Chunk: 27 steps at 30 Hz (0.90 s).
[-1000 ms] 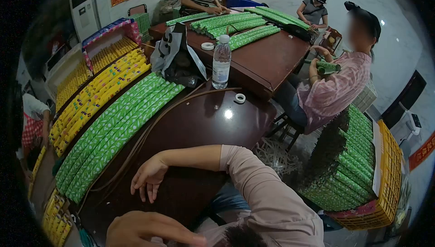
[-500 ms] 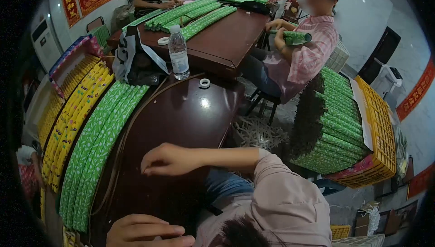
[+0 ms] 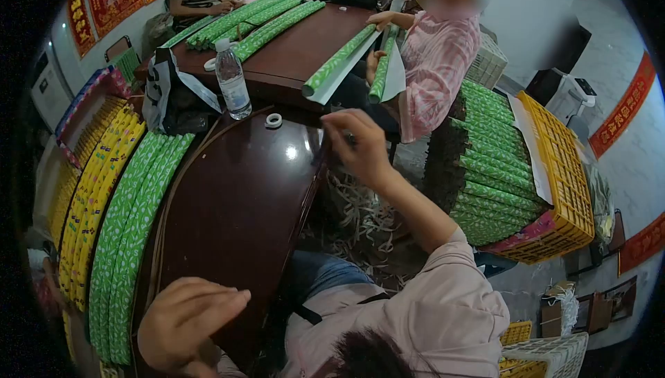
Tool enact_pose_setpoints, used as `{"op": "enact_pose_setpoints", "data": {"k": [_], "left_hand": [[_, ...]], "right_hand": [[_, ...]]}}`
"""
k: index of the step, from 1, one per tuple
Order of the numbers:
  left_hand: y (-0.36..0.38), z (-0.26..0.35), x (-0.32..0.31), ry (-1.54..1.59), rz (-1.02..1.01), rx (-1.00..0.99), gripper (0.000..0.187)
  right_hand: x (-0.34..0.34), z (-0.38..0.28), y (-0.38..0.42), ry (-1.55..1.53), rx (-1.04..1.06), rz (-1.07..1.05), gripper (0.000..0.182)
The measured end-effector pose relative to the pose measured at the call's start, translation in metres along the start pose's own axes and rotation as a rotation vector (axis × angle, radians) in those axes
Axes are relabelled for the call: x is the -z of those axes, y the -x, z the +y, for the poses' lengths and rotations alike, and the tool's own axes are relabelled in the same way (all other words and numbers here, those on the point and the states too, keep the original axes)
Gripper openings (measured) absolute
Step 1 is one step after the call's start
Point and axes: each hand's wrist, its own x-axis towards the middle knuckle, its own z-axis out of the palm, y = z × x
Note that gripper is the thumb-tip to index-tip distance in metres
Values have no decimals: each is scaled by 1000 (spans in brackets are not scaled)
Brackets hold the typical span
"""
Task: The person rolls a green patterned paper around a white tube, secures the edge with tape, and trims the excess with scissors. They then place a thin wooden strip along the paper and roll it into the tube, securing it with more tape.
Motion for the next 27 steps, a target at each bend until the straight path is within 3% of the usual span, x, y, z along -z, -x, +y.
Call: {"op": "enact_pose_setpoints", "data": {"k": [2,6,8,9,11,12,14,15,17,20,22,24,27], "left_hand": [[-3,6,0,-64,-68,39,74],[-17,-7,-14,-163,-145,103,68],[-23,-15,-27,-162,-161,95,65],[-25,-19,-33,-155,-160,111,65],[-27,-27,-43,-156,-121,116,62],[-28,-30,-48,-161,-76,143,55],[-28,-38,-53,-253,31,201,51],[-27,-41,-56,-340,126,233,47],[-29,-41,-61,-384,224,296,36],[-25,-41,-72,-258,299,201,27],[-20,-49,-88,-163,266,135,25],[-18,-53,-101,-138,239,144,25],[-12,-63,-110,-115,187,197,31]], "right_hand": [[18,26,-15,229,118,83,18],[35,105,-57,535,126,-134,31],[26,159,-76,675,260,-449,55],[19,173,-85,662,261,-461,55],[-2,193,-103,659,396,-758,75],[-17,200,-110,588,352,-784,81],[-35,186,-123,469,386,-821,70],[-42,194,-131,628,539,-915,63],[-53,180,-141,642,418,-1153,55],[-67,191,-132,431,637,-988,46],[-77,175,-136,511,661,-1099,42],[-84,138,-126,301,671,-1013,42],[-108,64,-118,191,858,-950,41]]}}
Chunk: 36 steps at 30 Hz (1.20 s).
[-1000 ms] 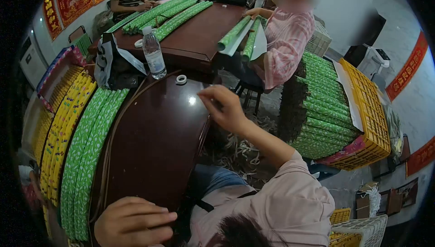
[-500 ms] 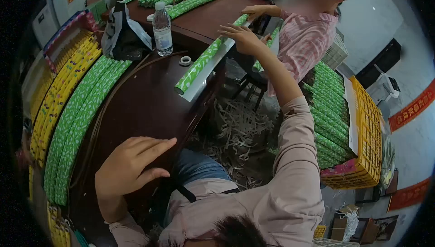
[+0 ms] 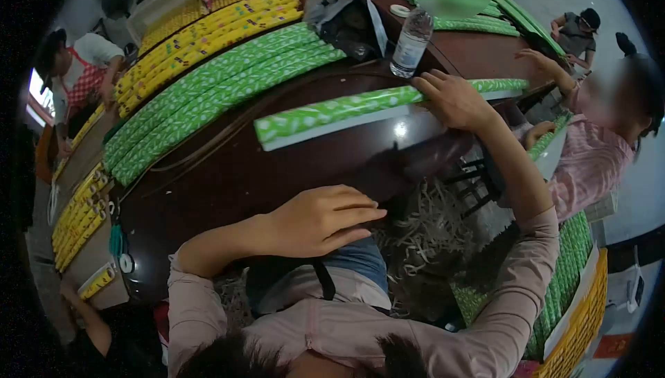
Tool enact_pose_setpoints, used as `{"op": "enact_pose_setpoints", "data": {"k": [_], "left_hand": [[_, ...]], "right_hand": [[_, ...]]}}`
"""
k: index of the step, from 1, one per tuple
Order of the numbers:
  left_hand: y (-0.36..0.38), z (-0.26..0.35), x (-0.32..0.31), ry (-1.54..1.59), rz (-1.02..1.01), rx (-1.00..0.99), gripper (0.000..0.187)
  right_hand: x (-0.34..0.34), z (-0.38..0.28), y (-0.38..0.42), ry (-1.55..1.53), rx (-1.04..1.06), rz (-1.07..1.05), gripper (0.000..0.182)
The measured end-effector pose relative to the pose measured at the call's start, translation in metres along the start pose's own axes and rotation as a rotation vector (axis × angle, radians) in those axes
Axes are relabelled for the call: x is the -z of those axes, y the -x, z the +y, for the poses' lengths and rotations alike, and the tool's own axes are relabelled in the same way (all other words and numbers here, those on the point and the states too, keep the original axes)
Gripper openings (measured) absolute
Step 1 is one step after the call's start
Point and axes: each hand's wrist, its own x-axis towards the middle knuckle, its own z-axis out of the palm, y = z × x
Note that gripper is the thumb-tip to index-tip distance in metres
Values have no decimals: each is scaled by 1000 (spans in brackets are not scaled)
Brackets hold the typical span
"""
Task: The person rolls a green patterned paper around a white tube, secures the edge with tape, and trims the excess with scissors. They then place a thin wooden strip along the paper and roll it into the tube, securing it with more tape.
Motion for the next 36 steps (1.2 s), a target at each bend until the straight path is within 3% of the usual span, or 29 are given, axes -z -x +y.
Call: {"op": "enact_pose_setpoints", "data": {"k": [3,5,7,8,9,11,14,17,19,23,25,26,27,28,29,32,36], "left_hand": [[-3,0,0,-20,183,41,44],[-8,6,17,-7,280,128,42],[-11,6,28,64,462,200,41],[-12,7,35,177,553,268,41],[-13,9,44,150,623,272,43],[-8,15,59,143,700,244,46],[9,30,81,-208,834,178,54],[47,25,108,-1101,838,87,52],[73,37,116,-1158,784,136,47],[111,54,119,-1135,921,190,42],[126,68,119,-1327,721,268,42],[132,73,115,-1328,717,274,42],[139,80,111,-1312,577,287,42],[144,85,106,-1290,442,299,42],[149,86,101,-1266,368,309,41],[168,79,76,-1056,148,408,47],[207,58,54,-1006,118,279,41]], "right_hand": [[39,-51,-70,-6,144,269,43],[75,-84,-119,-145,0,380,43],[111,-91,-169,23,96,607,37],[111,-97,-171,8,96,620,37],[91,-44,-17,13,61,689,36],[91,-31,-25,28,-16,820,35],[89,-59,-58,60,-141,1005,34],[100,-115,-117,79,-272,1175,32],[107,-151,-153,86,-366,1286,31],[111,-200,-166,118,-567,1487,30],[110,-219,-157,143,-661,1578,29],[104,-229,-155,136,-662,1576,29],[91,-244,-153,-618,-697,1828,30],[78,-257,-150,-1426,-667,1934,31],[65,-269,-143,-1424,-671,1932,31],[21,-289,-106,-2150,-651,1792,43],[-49,-319,-54,-2149,-721,1562,46]]}}
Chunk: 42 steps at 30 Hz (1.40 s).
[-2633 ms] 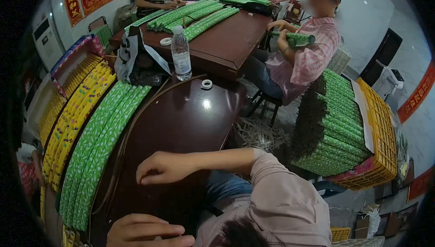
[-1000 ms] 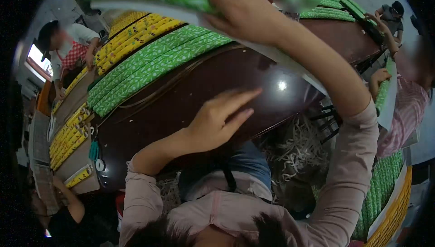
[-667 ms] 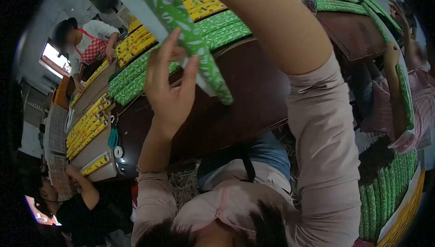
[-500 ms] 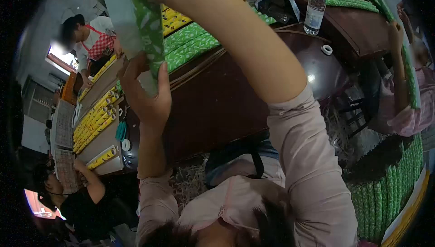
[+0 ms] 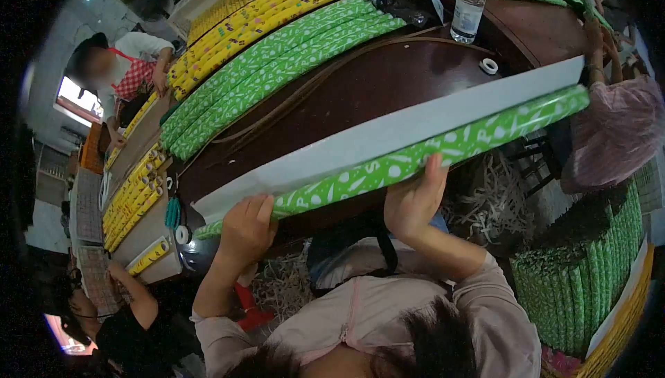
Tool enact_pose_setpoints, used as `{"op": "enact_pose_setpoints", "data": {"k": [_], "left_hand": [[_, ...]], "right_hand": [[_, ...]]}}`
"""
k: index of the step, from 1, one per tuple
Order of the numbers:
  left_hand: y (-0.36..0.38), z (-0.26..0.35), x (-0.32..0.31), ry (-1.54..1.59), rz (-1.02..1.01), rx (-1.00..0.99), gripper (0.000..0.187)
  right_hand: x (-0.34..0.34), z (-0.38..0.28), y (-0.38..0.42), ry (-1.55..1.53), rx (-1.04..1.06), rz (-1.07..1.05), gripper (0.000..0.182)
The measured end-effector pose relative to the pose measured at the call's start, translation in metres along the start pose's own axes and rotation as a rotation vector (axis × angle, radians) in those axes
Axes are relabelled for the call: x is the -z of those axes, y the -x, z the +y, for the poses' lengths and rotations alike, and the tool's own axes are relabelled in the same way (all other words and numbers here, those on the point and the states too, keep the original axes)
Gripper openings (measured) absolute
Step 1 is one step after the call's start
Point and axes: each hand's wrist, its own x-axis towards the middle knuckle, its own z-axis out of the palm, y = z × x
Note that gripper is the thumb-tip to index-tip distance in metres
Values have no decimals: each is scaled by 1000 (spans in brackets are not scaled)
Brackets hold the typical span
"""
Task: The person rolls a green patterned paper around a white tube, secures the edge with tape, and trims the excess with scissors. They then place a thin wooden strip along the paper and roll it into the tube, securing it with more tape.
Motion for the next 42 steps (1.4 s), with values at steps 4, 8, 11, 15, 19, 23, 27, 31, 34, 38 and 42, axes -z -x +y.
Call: {"op": "enact_pose_setpoints", "data": {"k": [4,8,11,15,19,23,27,31,34,38,42], "left_hand": [[26,-4,1,0,-193,14,43],[42,-20,-2,-95,-300,12,42],[54,-24,-13,-26,-290,45,40],[49,-18,-22,6,-325,47,40],[61,-6,-36,14,-323,89,41],[61,4,-31,38,-318,118,36],[37,4,-28,120,-351,117,43],[25,7,-28,138,-414,144,46],[6,20,-33,94,-392,338,46],[5,24,-41,118,-367,389,47],[2,27,-39,195,-282,367,48]], "right_hand": [[71,-4,6,426,-350,-110,47],[37,-60,-37,1029,-534,-977,32],[9,-83,-64,1320,94,-1300,40],[24,-52,-123,1626,706,-1732,52],[47,-38,-140,1534,770,-1856,43],[52,-37,-144,1461,759,-1861,38],[55,-39,-154,1470,714,-1872,39],[56,-41,-167,1458,669,-1890,42],[55,-44,-174,1594,640,-1904,44],[46,-52,-177,1687,591,-1974,58],[37,-57,-159,1764,632,-1910,58]]}}
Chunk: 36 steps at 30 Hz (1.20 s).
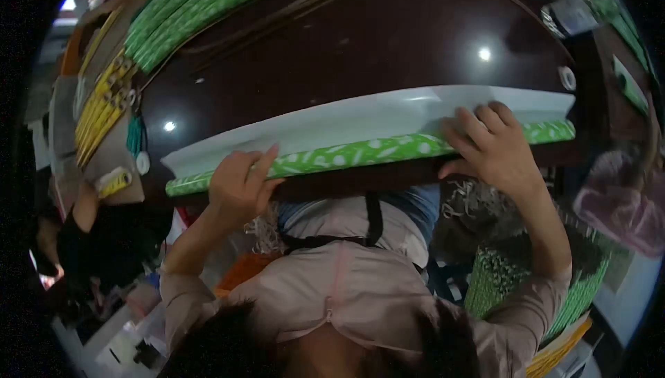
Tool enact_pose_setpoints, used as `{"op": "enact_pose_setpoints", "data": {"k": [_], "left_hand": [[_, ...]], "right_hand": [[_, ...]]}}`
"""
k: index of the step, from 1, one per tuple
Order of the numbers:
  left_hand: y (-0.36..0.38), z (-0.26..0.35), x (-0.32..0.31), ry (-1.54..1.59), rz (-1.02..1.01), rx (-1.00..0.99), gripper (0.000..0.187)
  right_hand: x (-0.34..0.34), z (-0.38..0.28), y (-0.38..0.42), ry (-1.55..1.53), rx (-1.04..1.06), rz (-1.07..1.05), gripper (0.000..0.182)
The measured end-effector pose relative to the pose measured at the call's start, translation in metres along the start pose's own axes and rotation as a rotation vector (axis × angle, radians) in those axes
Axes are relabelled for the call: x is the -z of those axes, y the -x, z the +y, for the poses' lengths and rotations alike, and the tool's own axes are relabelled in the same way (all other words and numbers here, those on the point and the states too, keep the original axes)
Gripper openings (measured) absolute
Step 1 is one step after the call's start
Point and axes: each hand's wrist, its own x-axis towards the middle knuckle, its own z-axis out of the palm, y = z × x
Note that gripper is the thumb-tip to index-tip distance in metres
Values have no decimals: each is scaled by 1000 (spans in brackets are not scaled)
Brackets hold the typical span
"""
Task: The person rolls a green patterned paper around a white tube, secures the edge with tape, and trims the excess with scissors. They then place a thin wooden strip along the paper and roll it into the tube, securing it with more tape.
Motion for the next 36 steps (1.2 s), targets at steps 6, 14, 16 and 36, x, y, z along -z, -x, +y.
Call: {"op": "enact_pose_setpoints", "data": {"k": [6,14,16,36], "left_hand": [[8,19,-9,95,161,79,43],[11,7,-25,55,243,63,41],[13,3,-24,79,254,31,44],[24,3,-13,160,97,266,49]], "right_hand": [[-14,-12,3,-190,-9,107,49],[-8,-19,-2,-228,-211,-18,40],[-6,-26,-7,-130,-221,33,40],[-13,-10,7,-200,-183,239,40]]}}
